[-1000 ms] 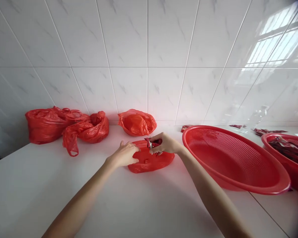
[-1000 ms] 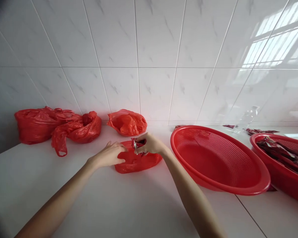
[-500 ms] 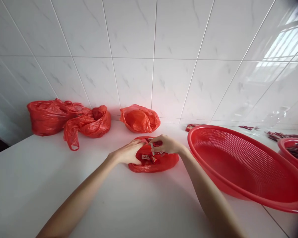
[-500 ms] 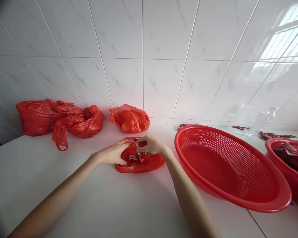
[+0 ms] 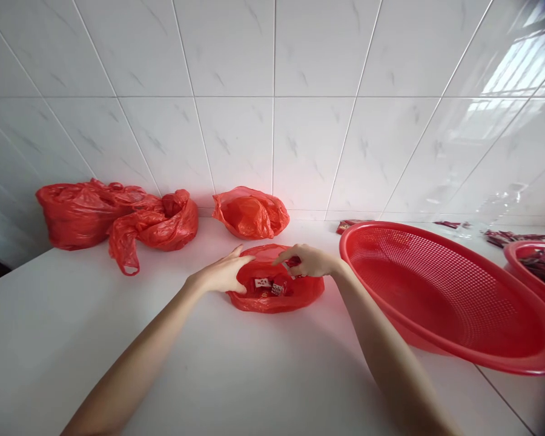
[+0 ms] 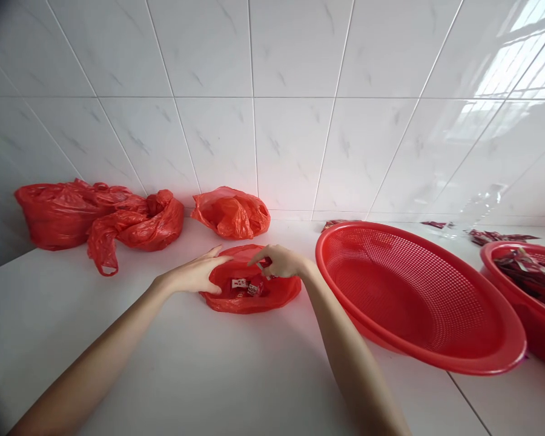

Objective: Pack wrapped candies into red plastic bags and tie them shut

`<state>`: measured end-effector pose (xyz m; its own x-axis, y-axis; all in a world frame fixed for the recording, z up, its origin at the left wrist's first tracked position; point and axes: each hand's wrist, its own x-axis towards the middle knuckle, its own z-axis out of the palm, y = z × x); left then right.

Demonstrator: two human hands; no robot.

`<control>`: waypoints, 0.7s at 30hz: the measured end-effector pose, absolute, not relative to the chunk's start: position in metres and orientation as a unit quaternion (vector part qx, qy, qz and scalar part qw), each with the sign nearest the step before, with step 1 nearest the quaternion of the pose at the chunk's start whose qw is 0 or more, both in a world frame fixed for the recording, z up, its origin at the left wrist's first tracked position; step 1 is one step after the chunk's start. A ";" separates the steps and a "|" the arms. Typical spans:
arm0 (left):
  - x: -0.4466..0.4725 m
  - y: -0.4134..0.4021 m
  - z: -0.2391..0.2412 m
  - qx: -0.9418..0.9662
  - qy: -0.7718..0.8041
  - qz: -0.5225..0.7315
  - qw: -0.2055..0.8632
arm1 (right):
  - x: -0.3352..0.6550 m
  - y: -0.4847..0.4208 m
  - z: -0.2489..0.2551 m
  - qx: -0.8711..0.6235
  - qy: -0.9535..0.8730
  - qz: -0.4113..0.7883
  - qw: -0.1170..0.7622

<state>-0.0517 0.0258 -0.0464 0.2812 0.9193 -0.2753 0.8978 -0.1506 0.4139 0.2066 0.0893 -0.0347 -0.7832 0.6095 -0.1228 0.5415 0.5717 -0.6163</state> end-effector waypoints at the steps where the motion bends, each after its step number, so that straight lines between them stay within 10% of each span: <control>1: -0.050 0.026 -0.048 0.761 0.592 0.026 0.263 | 0.206 0.089 -0.035 -0.330 -0.883 0.328 0.071; 21: -0.029 0.027 -0.068 0.822 0.484 0.183 0.239 | 0.211 0.077 -0.025 -0.282 -0.832 0.468 0.095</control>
